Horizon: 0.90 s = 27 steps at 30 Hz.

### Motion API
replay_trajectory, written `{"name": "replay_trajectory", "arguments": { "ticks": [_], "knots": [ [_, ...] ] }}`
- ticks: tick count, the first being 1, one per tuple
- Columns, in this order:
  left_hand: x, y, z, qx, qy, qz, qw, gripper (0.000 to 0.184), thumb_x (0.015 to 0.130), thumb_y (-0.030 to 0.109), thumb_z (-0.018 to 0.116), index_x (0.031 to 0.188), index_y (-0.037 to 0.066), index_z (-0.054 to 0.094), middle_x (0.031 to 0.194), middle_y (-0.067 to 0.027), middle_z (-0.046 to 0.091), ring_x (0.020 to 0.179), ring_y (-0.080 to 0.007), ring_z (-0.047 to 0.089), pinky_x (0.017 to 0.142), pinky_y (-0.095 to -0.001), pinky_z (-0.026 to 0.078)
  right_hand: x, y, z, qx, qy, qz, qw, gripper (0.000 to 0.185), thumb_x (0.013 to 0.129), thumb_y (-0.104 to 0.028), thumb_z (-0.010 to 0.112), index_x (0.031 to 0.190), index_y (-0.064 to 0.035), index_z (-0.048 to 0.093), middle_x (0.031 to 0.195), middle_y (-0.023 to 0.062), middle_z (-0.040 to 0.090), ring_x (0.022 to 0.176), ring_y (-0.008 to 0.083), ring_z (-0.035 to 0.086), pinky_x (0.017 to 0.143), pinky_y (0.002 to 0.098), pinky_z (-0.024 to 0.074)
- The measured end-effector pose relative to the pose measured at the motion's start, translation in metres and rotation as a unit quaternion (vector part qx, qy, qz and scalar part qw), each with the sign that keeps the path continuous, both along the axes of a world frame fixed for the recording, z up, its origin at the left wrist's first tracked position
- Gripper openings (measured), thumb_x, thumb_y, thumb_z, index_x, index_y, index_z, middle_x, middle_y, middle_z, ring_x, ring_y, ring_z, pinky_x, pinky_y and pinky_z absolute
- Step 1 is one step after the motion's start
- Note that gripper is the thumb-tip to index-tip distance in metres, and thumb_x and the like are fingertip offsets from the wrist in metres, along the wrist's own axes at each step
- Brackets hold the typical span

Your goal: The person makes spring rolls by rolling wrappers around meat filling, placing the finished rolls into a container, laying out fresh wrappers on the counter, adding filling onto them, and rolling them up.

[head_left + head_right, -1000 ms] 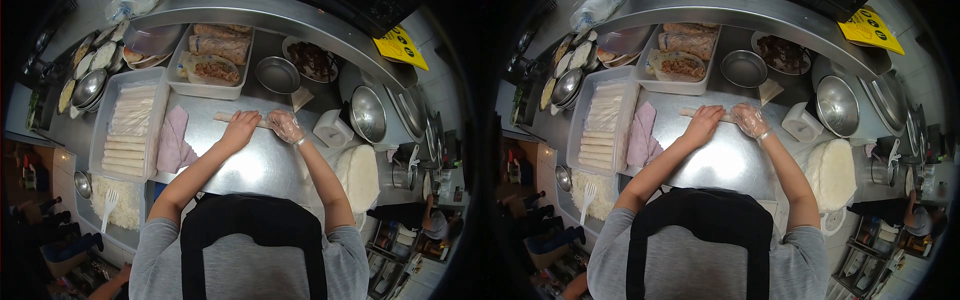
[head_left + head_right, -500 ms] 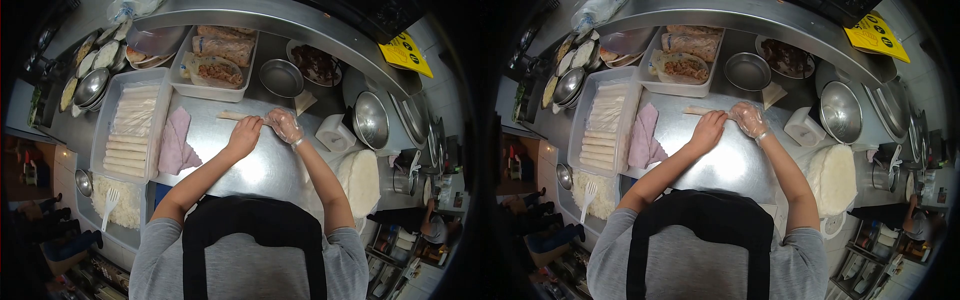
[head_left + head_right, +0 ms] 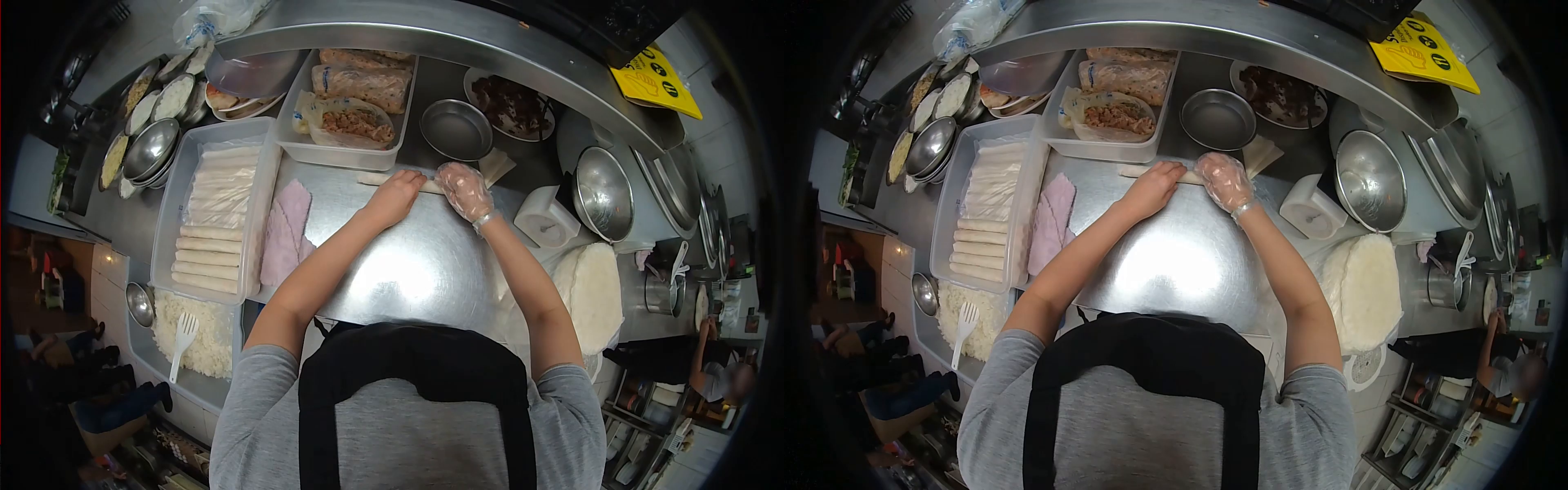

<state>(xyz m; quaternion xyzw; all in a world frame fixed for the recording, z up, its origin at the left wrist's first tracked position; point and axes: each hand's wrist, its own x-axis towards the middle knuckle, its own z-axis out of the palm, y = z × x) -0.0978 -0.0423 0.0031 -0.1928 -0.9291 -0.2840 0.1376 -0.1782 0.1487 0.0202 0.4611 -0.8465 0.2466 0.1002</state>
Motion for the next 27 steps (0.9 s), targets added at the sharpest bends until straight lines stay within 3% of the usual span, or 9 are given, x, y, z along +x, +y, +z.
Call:
{"name": "replay_trajectory", "arguments": {
  "ticks": [7, 9, 10, 14, 19, 21, 23, 25, 27],
  "knots": [
    [-0.011, -0.002, 0.008, -0.072, -0.006, 0.025, 0.997, 0.034, 0.082, -0.001, 0.053, 0.115, 0.001, 0.060, 0.112, -0.0130, 0.057, 0.105, -0.0303, 0.053, 0.091, -0.0383, 0.045, -0.001, 0.002, 0.006, 0.027, 0.008, 0.013, 1.000, 0.015, 0.075, -0.009, 0.067, 0.090, -0.0047, 0.065, 0.093, 0.0116, 0.062, 0.090, 0.0301, 0.060, 0.078, 0.0396, 0.0494],
    [-0.016, -0.005, 0.011, -0.099, -0.052, 0.013, 0.994, 0.038, 0.079, 0.000, 0.059, 0.116, 0.003, 0.060, 0.105, -0.0127, 0.058, 0.101, -0.0301, 0.055, 0.087, -0.0381, 0.046, -0.008, 0.001, 0.011, 0.010, -0.181, 0.002, 0.983, 0.018, 0.075, -0.010, 0.068, 0.092, -0.0034, 0.065, 0.093, 0.0126, 0.063, 0.091, 0.0311, 0.060, 0.078, 0.0395, 0.0491],
    [-0.015, -0.006, 0.011, -0.099, -0.051, 0.014, 0.994, 0.038, 0.079, 0.000, 0.059, 0.116, 0.003, 0.060, 0.105, -0.0127, 0.058, 0.101, -0.0301, 0.055, 0.087, -0.0381, 0.046, -0.009, 0.001, 0.013, 0.025, -0.210, 0.006, 0.977, 0.019, 0.078, -0.013, 0.067, 0.093, -0.0020, 0.065, 0.095, 0.0140, 0.064, 0.094, 0.0323, 0.060, 0.081, 0.0394, 0.0483],
    [0.011, -0.008, 0.011, -0.076, -0.051, -0.023, 0.996, 0.038, 0.079, 0.001, 0.056, 0.117, 0.004, 0.061, 0.099, -0.0114, 0.059, 0.096, -0.0299, 0.056, 0.084, -0.0385, 0.047, 0.010, 0.006, 0.014, 0.070, -0.172, 0.040, 0.982, 0.019, 0.078, -0.014, 0.068, 0.093, -0.0020, 0.065, 0.098, 0.0138, 0.064, 0.095, 0.0325, 0.060, 0.083, 0.0396, 0.0481],
    [0.086, 0.002, 0.017, -0.065, -0.058, -0.037, 0.996, 0.041, 0.080, 0.000, 0.055, 0.120, 0.003, 0.057, 0.099, -0.0128, 0.060, 0.095, -0.0309, 0.057, 0.084, -0.0380, 0.048, 0.074, 0.024, 0.006, 0.053, -0.213, 0.085, 0.972, 0.027, 0.075, -0.014, 0.071, 0.099, -0.0040, 0.063, 0.096, 0.0118, 0.063, 0.096, 0.0322, 0.059, 0.086, 0.0399, 0.0479],
    [0.108, 0.005, 0.023, -0.035, -0.114, -0.033, 0.992, 0.047, 0.078, 0.000, 0.058, 0.124, 0.003, 0.053, 0.102, -0.0133, 0.060, 0.097, -0.0313, 0.056, 0.085, -0.0384, 0.047, 0.087, 0.026, 0.011, 0.059, -0.231, 0.101, 0.966, 0.029, 0.074, -0.015, 0.071, 0.100, -0.0044, 0.063, 0.095, 0.0116, 0.063, 0.096, 0.0319, 0.058, 0.086, 0.0396, 0.0478],
    [0.114, 0.000, 0.028, -0.024, -0.147, -0.022, 0.989, 0.052, 0.076, 0.000, 0.062, 0.126, 0.003, 0.050, 0.108, -0.0137, 0.060, 0.100, -0.0316, 0.056, 0.086, -0.0395, 0.047, 0.097, 0.027, 0.020, -0.025, -0.190, 0.095, 0.977, 0.028, 0.073, -0.016, 0.073, 0.097, -0.0046, 0.063, 0.094, 0.0109, 0.063, 0.091, 0.0314, 0.059, 0.083, 0.0395, 0.0486],
    [0.118, -0.004, 0.045, 0.006, -0.018, -0.018, 1.000, 0.051, 0.074, 0.000, 0.064, 0.123, 0.001, 0.052, 0.114, -0.0152, 0.059, 0.103, -0.0325, 0.056, 0.087, -0.0405, 0.047, 0.106, 0.029, 0.030, -0.062, -0.175, 0.070, 0.980, 0.026, 0.071, -0.015, 0.074, 0.093, -0.0046, 0.064, 0.092, 0.0105, 0.063, 0.088, 0.0302, 0.060, 0.078, 0.0391, 0.0494],
    [0.141, 0.005, 0.043, 0.047, -0.063, -0.027, 0.997, 0.049, 0.074, 0.002, 0.066, 0.121, 0.000, 0.053, 0.120, -0.0159, 0.057, 0.108, -0.0335, 0.054, 0.091, -0.0410, 0.046, 0.114, 0.037, 0.024, -0.085, -0.016, 0.053, 0.995, 0.023, 0.072, -0.012, 0.073, 0.092, -0.0049, 0.064, 0.092, 0.0108, 0.063, 0.086, 0.0295, 0.061, 0.075, 0.0389, 0.0500]
  ]
}}
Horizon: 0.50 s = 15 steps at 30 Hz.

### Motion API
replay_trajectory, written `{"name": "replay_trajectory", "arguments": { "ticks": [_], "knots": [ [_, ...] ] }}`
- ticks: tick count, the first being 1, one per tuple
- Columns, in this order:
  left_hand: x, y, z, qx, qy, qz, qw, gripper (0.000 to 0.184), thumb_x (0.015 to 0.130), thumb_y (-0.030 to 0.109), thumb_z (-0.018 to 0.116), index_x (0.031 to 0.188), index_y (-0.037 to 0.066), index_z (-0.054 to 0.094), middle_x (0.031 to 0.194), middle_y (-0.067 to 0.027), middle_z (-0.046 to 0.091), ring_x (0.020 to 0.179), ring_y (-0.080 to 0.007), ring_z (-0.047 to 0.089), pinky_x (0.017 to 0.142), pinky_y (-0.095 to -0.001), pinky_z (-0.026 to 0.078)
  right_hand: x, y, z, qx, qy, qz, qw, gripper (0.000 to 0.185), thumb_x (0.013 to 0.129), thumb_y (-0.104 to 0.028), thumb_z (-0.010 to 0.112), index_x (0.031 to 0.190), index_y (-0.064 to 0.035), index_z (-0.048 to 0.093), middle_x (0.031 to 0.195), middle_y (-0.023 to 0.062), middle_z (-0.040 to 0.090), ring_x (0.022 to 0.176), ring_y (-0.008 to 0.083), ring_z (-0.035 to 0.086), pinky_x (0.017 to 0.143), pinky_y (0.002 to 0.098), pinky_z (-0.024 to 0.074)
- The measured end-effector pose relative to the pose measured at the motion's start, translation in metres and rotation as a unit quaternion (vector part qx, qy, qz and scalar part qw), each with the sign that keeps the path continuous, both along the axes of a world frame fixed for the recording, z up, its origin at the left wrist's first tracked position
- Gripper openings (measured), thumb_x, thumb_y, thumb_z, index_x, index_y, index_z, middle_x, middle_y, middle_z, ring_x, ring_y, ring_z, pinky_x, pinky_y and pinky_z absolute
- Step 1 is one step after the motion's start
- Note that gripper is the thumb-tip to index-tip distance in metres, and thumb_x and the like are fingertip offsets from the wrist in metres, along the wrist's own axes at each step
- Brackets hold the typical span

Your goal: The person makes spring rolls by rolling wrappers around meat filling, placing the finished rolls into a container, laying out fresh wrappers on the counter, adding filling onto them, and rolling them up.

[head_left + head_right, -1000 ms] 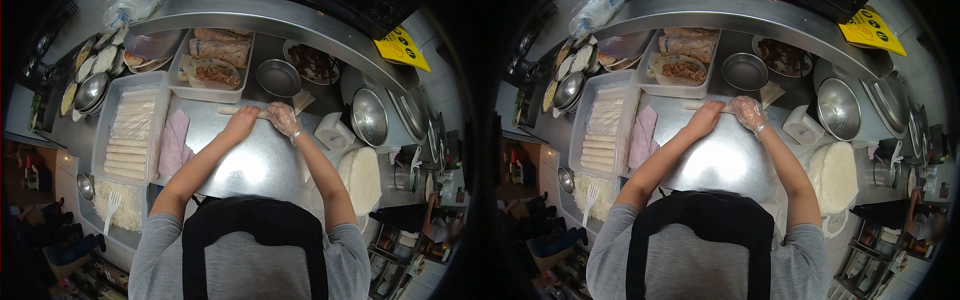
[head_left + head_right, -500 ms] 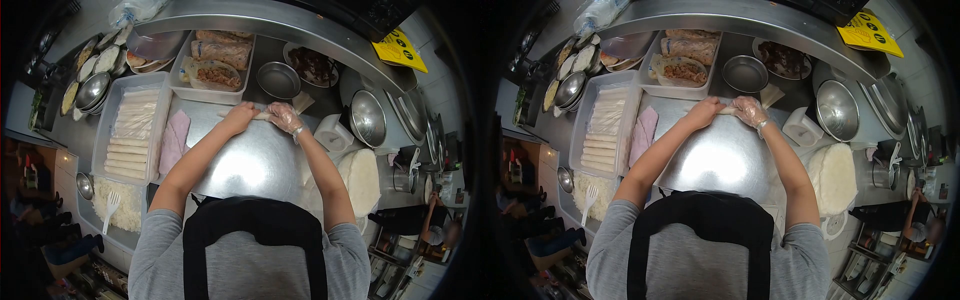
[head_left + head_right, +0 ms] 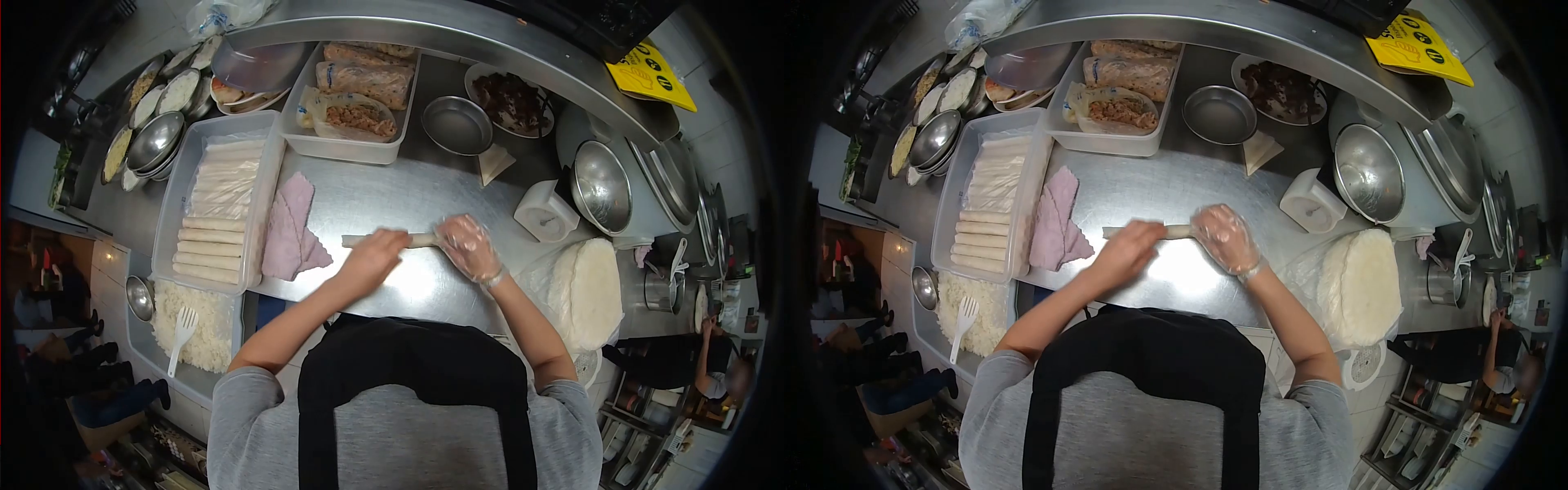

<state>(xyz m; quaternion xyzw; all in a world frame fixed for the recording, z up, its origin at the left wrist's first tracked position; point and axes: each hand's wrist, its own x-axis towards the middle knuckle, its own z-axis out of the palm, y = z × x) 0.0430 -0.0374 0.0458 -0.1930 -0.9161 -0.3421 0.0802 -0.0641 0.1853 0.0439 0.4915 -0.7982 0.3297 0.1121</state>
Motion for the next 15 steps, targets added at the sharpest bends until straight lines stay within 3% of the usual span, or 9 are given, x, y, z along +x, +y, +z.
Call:
{"name": "replay_trajectory", "arguments": {
  "ticks": [1, 4, 5, 7, 8, 10, 15],
  "knots": [
    [0.012, 0.007, -0.006, -0.005, 0.016, -0.021, 1.000, 0.049, 0.073, 0.002, 0.068, 0.120, -0.001, 0.054, 0.123, -0.0169, 0.054, 0.112, -0.0339, 0.052, 0.094, -0.0401, 0.045, 0.004, 0.005, -0.004, -0.002, 0.001, 0.000, 1.000, 0.023, 0.072, -0.012, 0.073, 0.092, -0.0049, 0.064, 0.092, 0.0108, 0.063, 0.086, 0.0295, 0.061, 0.075, 0.0389, 0.0500],
    [0.030, 0.024, -0.020, -0.082, -0.012, -0.035, 0.996, 0.071, 0.081, 0.019, 0.067, 0.138, -0.005, 0.034, 0.143, -0.0242, 0.034, 0.134, -0.0364, 0.032, 0.110, -0.0427, 0.029, 0.011, 0.017, -0.010, -0.038, 0.014, 0.013, 0.999, 0.019, 0.073, -0.007, 0.071, 0.091, -0.0051, 0.064, 0.092, 0.0108, 0.063, 0.086, 0.0290, 0.061, 0.075, 0.0383, 0.0504],
    [0.027, 0.025, -0.023, -0.083, -0.013, -0.035, 0.996, 0.071, 0.081, 0.019, 0.067, 0.138, -0.005, 0.034, 0.143, -0.0242, 0.034, 0.134, -0.0364, 0.032, 0.110, -0.0427, 0.029, 0.009, 0.022, -0.010, -0.041, 0.004, -0.042, 0.998, 0.017, 0.074, -0.006, 0.070, 0.090, -0.0050, 0.064, 0.091, 0.0107, 0.063, 0.085, 0.0293, 0.061, 0.074, 0.0381, 0.0505],
    [0.007, 0.024, -0.029, -0.135, -0.032, 0.003, 0.990, 0.081, 0.085, 0.032, 0.063, 0.144, -0.006, 0.020, 0.148, -0.0254, 0.025, 0.140, -0.0368, 0.021, 0.114, -0.0462, 0.019, 0.004, 0.030, -0.007, -0.075, -0.006, -0.128, 0.989, 0.013, 0.077, -0.002, 0.068, 0.089, -0.0047, 0.065, 0.089, 0.0112, 0.063, 0.085, 0.0293, 0.062, 0.073, 0.0368, 0.0506],
    [-0.006, 0.020, -0.039, -0.157, -0.009, 0.015, 0.988, 0.084, 0.087, 0.042, 0.057, 0.145, -0.005, 0.018, 0.148, -0.0256, 0.025, 0.140, -0.0374, 0.021, 0.114, -0.0492, 0.017, 0.002, 0.034, -0.005, -0.076, -0.004, -0.130, 0.989, 0.013, 0.077, -0.002, 0.068, 0.089, -0.0047, 0.065, 0.089, 0.0112, 0.063, 0.085, 0.0293, 0.062, 0.073, 0.0368, 0.0506],
    [-0.034, 0.017, -0.039, -0.193, -0.021, 0.040, 0.980, 0.083, 0.089, 0.049, 0.050, 0.144, -0.006, 0.019, 0.147, -0.0256, 0.026, 0.139, -0.0372, 0.022, 0.113, -0.0506, 0.017, 0.000, 0.041, 0.003, -0.096, -0.002, -0.180, 0.979, 0.012, 0.077, -0.002, 0.068, 0.089, -0.0046, 0.066, 0.090, 0.0119, 0.063, 0.086, 0.0291, 0.062, 0.073, 0.0360, 0.0504],
    [-0.100, 0.017, -0.022, -0.250, -0.047, 0.084, 0.963, 0.082, 0.090, 0.053, 0.046, 0.144, -0.004, 0.022, 0.146, -0.0234, 0.031, 0.138, -0.0360, 0.025, 0.113, -0.0518, 0.017, 0.004, 0.055, 0.007, -0.113, -0.034, -0.198, 0.973, 0.012, 0.078, -0.003, 0.067, 0.091, -0.0041, 0.066, 0.092, 0.0125, 0.064, 0.085, 0.0293, 0.063, 0.074, 0.0350, 0.0500]
  ]
}}
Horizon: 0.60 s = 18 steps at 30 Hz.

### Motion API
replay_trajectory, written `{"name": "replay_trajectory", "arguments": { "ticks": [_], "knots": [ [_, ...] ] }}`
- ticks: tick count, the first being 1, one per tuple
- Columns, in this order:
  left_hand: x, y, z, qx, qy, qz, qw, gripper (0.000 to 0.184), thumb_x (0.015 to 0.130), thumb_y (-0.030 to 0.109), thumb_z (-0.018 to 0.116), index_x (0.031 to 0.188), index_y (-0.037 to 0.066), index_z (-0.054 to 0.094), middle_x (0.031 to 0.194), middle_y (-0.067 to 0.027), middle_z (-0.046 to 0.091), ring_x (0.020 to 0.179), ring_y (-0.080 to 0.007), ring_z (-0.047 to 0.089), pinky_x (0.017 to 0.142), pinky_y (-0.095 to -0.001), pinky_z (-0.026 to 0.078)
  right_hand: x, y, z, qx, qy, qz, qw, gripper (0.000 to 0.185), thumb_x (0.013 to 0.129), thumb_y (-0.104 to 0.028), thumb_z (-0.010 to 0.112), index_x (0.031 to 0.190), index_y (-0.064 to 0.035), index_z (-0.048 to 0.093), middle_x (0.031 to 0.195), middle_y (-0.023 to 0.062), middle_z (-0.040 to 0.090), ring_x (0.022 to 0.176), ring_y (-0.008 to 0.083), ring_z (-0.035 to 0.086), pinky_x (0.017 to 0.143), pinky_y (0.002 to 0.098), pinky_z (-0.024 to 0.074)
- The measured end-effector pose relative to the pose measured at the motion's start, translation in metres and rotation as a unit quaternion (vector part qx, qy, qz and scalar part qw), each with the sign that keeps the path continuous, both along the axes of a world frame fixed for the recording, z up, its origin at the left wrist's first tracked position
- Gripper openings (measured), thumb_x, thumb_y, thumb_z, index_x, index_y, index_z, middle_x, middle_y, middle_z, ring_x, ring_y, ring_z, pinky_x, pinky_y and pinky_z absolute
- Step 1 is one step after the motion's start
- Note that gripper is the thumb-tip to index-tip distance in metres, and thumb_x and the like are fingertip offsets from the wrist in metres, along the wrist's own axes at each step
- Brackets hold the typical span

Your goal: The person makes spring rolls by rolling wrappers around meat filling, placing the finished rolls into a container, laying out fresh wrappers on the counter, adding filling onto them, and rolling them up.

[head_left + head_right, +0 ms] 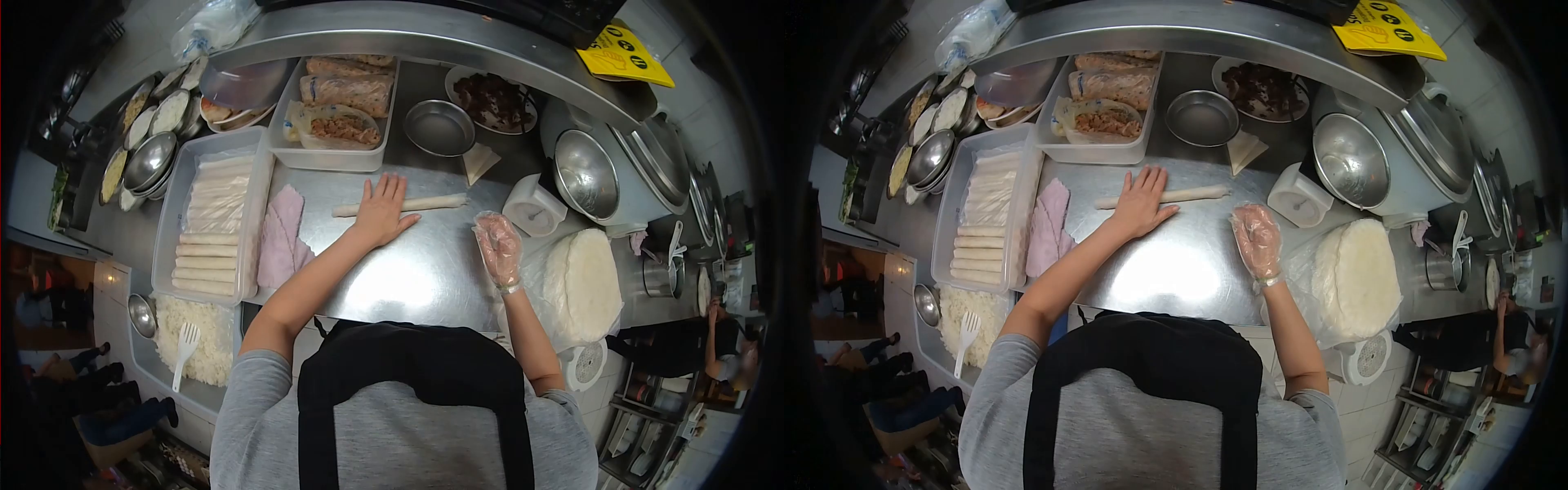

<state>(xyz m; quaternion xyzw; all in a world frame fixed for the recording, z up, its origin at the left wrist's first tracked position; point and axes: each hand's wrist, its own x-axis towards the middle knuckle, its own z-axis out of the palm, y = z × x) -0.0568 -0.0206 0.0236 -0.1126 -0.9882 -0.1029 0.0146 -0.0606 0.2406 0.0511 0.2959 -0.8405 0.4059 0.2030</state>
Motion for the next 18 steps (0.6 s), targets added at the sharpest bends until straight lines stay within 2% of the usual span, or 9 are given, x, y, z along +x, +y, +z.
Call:
{"name": "replay_trajectory", "arguments": {
  "ticks": [3, 6, 8, 9, 11, 12, 14, 17, 18],
  "knots": [
    [-0.022, 0.029, 0.003, 0.041, 0.048, -0.009, 0.998, 0.075, 0.089, 0.051, 0.050, 0.138, -0.002, 0.035, 0.142, -0.0208, 0.038, 0.135, -0.0353, 0.031, 0.109, -0.0534, 0.023, 0.002, -0.003, -0.001, -0.009, -0.003, -0.006, 1.000, 0.013, 0.079, -0.003, 0.066, 0.092, -0.0038, 0.066, 0.093, 0.0131, 0.064, 0.085, 0.0298, 0.063, 0.075, 0.0349, 0.0499],
    [-0.043, 0.049, 0.010, 0.074, -0.056, -0.038, 0.995, 0.059, 0.087, 0.045, 0.058, 0.123, -0.001, 0.048, 0.133, -0.0182, 0.046, 0.127, -0.0332, 0.039, 0.100, -0.0507, 0.032, 0.000, -0.010, -0.003, -0.033, -0.035, 0.001, 0.999, 0.015, 0.079, -0.003, 0.066, 0.094, -0.0032, 0.066, 0.095, 0.0135, 0.064, 0.086, 0.0300, 0.063, 0.075, 0.0347, 0.0497],
    [-0.055, 0.054, -0.007, 0.055, 0.025, -0.058, 0.997, 0.044, 0.085, 0.037, 0.064, 0.108, 0.001, 0.053, 0.116, -0.0154, 0.056, 0.110, -0.0311, 0.052, 0.085, -0.0442, 0.041, 0.000, -0.013, 0.001, -0.020, -0.029, -0.008, 0.999, 0.016, 0.079, -0.003, 0.065, 0.094, -0.0024, 0.066, 0.096, 0.0134, 0.064, 0.086, 0.0296, 0.063, 0.076, 0.0340, 0.0495],
    [-0.056, 0.053, -0.002, 0.056, 0.027, -0.060, 0.996, 0.044, 0.085, 0.037, 0.064, 0.108, 0.001, 0.053, 0.116, -0.0154, 0.056, 0.110, -0.0311, 0.052, 0.085, -0.0442, 0.041, 0.000, -0.011, 0.004, -0.019, -0.027, -0.011, 0.999, 0.016, 0.079, -0.003, 0.065, 0.094, -0.0024, 0.066, 0.096, 0.0134, 0.064, 0.086, 0.0296, 0.063, 0.076, 0.0340, 0.0495],
    [-0.053, 0.040, 0.022, 0.283, -0.085, -0.039, 0.954, 0.034, 0.085, 0.030, 0.064, 0.102, 0.003, 0.053, 0.090, -0.0110, 0.061, 0.085, -0.0254, 0.060, 0.072, -0.0351, 0.045, 0.000, -0.009, 0.012, -0.067, -0.034, -0.024, 0.997, 0.017, 0.079, -0.001, 0.064, 0.095, -0.0017, 0.065, 0.096, 0.0136, 0.063, 0.088, 0.0291, 0.063, 0.078, 0.0336, 0.0493],
    [-0.047, 0.035, 0.037, 0.282, -0.085, -0.039, 0.955, 0.034, 0.085, 0.030, 0.064, 0.102, 0.003, 0.053, 0.090, -0.0110, 0.061, 0.085, -0.0254, 0.060, 0.072, -0.0351, 0.045, 0.001, -0.010, 0.018, -0.068, -0.034, -0.024, 0.997, 0.017, 0.079, -0.001, 0.064, 0.095, -0.0017, 0.065, 0.096, 0.0136, 0.063, 0.088, 0.0291, 0.063, 0.078, 0.0336, 0.0493],
    [-0.028, 0.025, 0.072, 0.489, -0.011, -0.137, 0.861, 0.029, 0.083, 0.024, 0.067, 0.098, 0.005, 0.052, 0.071, -0.0050, 0.057, 0.065, -0.0178, 0.057, 0.060, -0.0309, 0.044, 0.005, -0.015, 0.038, -0.125, -0.048, -0.028, 0.991, 0.020, 0.077, 0.001, 0.064, 0.097, -0.0018, 0.065, 0.096, 0.0131, 0.064, 0.089, 0.0290, 0.063, 0.081, 0.0340, 0.0492],
    [0.004, 0.017, 0.130, 0.471, -0.001, -0.126, 0.873, 0.025, 0.081, 0.019, 0.070, 0.093, 0.005, 0.053, 0.066, -0.0012, 0.053, 0.063, -0.0107, 0.054, 0.058, -0.0270, 0.042, 0.017, -0.031, 0.077, -0.061, 0.034, 0.008, 0.998, 0.027, 0.075, 0.004, 0.064, 0.101, -0.0034, 0.065, 0.101, 0.0126, 0.063, 0.093, 0.0301, 0.062, 0.082, 0.0358, 0.0491],
    [0.009, 0.016, 0.132, 0.494, 0.027, -0.125, 0.860, 0.023, 0.076, 0.013, 0.072, 0.087, 0.003, 0.055, 0.075, -0.0053, 0.060, 0.067, -0.0164, 0.061, 0.061, -0.0290, 0.047, 0.022, -0.037, 0.088, -0.059, 0.036, 0.015, 0.997, 0.027, 0.075, 0.004, 0.064, 0.101, -0.0034, 0.065, 0.101, 0.0126, 0.063, 0.093, 0.0301, 0.062, 0.082, 0.0358, 0.0491]
  ]
}}
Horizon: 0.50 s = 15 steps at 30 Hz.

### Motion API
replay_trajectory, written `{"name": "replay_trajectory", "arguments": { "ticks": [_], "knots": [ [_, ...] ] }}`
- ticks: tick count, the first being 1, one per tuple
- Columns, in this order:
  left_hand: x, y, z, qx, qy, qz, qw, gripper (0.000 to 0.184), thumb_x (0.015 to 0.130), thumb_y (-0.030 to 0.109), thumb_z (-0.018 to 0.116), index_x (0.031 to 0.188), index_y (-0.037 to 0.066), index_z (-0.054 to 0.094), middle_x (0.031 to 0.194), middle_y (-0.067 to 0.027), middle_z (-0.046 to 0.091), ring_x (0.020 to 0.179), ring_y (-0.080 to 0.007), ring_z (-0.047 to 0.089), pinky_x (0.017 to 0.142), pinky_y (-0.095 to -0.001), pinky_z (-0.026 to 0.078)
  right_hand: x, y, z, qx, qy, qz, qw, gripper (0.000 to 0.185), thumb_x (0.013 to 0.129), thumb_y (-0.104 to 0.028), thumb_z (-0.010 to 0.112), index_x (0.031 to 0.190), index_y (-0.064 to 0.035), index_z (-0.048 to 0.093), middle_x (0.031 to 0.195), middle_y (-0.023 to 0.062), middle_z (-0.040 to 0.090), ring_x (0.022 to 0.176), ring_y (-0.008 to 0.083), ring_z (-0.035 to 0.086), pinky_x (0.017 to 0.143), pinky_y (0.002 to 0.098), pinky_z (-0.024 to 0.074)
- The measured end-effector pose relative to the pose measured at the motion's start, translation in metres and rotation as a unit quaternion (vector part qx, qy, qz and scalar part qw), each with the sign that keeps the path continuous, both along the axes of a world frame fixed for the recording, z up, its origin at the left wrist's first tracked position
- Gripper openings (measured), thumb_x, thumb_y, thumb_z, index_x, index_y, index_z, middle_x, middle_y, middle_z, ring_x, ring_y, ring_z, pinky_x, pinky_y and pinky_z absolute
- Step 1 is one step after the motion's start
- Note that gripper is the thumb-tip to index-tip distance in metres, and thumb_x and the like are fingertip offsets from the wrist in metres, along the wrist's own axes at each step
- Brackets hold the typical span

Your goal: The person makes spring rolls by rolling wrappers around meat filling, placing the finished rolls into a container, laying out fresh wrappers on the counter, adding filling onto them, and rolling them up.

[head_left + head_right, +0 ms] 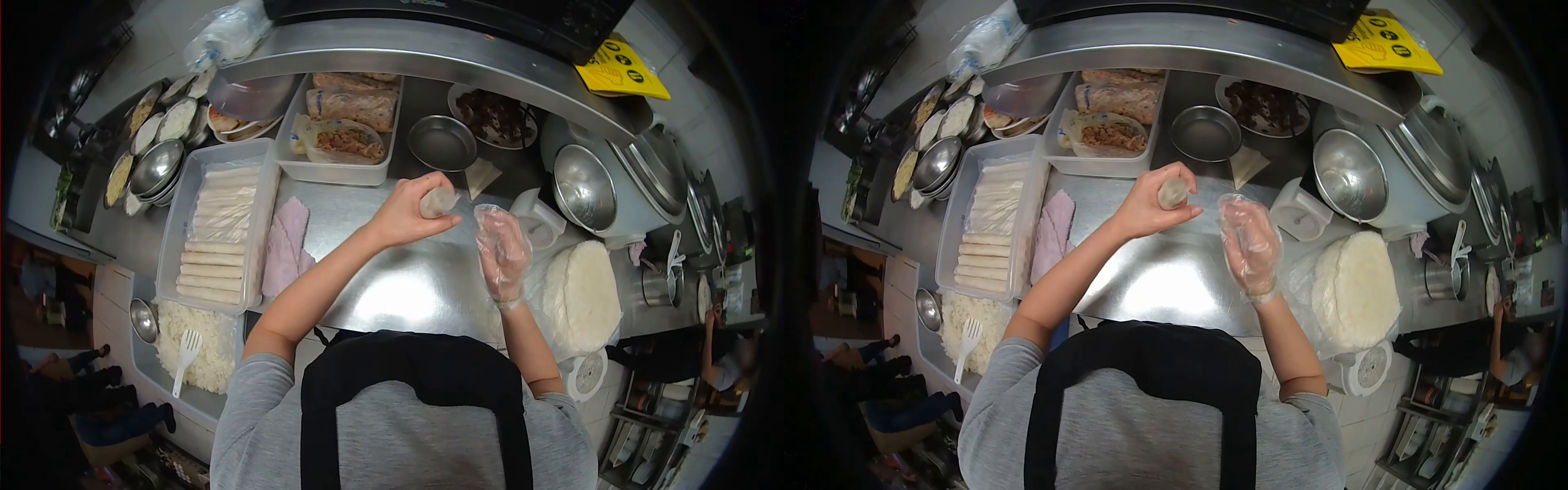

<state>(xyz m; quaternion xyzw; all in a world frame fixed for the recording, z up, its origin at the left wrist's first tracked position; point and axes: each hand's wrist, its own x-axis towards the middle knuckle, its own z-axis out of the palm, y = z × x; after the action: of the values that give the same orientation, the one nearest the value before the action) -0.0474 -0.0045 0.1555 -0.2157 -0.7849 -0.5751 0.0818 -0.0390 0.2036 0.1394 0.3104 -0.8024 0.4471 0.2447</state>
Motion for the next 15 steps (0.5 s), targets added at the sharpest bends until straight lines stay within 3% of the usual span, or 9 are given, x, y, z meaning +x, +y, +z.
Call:
{"name": "replay_trajectory", "arguments": {
  "ticks": [1, 3, 6, 15],
  "knots": [
    [0.005, 0.001, 0.003, 0.001, 0.004, 0.006, 1.000, 0.023, 0.076, 0.013, 0.072, 0.087, 0.003, 0.055, 0.075, -0.0053, 0.060, 0.067, -0.0164, 0.061, 0.061, -0.0290, 0.047, 0.005, -0.006, 0.011, 0.001, 0.033, 0.035, 0.999, 0.030, 0.073, 0.003, 0.064, 0.102, -0.0048, 0.065, 0.105, 0.0124, 0.063, 0.096, 0.0311, 0.061, 0.084, 0.0377, 0.0486],
    [0.015, 0.008, 0.010, 0.197, -0.124, -0.021, 0.972, 0.020, 0.074, 0.009, 0.071, 0.084, 0.004, 0.055, 0.071, 0.0028, 0.057, 0.065, -0.0059, 0.053, 0.059, -0.0233, 0.043, 0.010, -0.019, 0.023, 0.004, 0.069, 0.072, 0.995, 0.034, 0.072, 0.003, 0.065, 0.104, -0.0063, 0.064, 0.109, 0.0122, 0.062, 0.100, 0.0320, 0.060, 0.086, 0.0397, 0.0481],
    [0.016, 0.018, 0.002, 0.248, -0.013, -0.005, 0.969, 0.017, 0.073, 0.004, 0.069, 0.085, 0.003, 0.056, 0.074, 0.0033, 0.059, 0.069, -0.0047, 0.054, 0.062, -0.0220, 0.044, 0.010, -0.026, 0.033, 0.093, 0.148, 0.135, 0.975, 0.042, 0.070, -0.005, 0.071, 0.111, -0.0099, 0.064, 0.120, 0.0124, 0.059, 0.114, 0.0329, 0.054, 0.094, 0.0470, 0.0419],
    [0.021, 0.029, 0.006, 0.270, -0.029, 0.006, 0.962, 0.012, 0.073, -0.001, 0.066, 0.082, 0.002, 0.060, 0.076, 0.0020, 0.061, 0.073, -0.0043, 0.054, 0.065, -0.0232, 0.045, 0.012, -0.035, 0.040, 0.134, 0.187, 0.056, 0.972, 0.041, 0.074, -0.019, 0.070, 0.113, -0.0077, 0.065, 0.120, 0.0109, 0.059, 0.109, 0.0312, 0.054, 0.098, 0.0460, 0.0359]
  ]
}}
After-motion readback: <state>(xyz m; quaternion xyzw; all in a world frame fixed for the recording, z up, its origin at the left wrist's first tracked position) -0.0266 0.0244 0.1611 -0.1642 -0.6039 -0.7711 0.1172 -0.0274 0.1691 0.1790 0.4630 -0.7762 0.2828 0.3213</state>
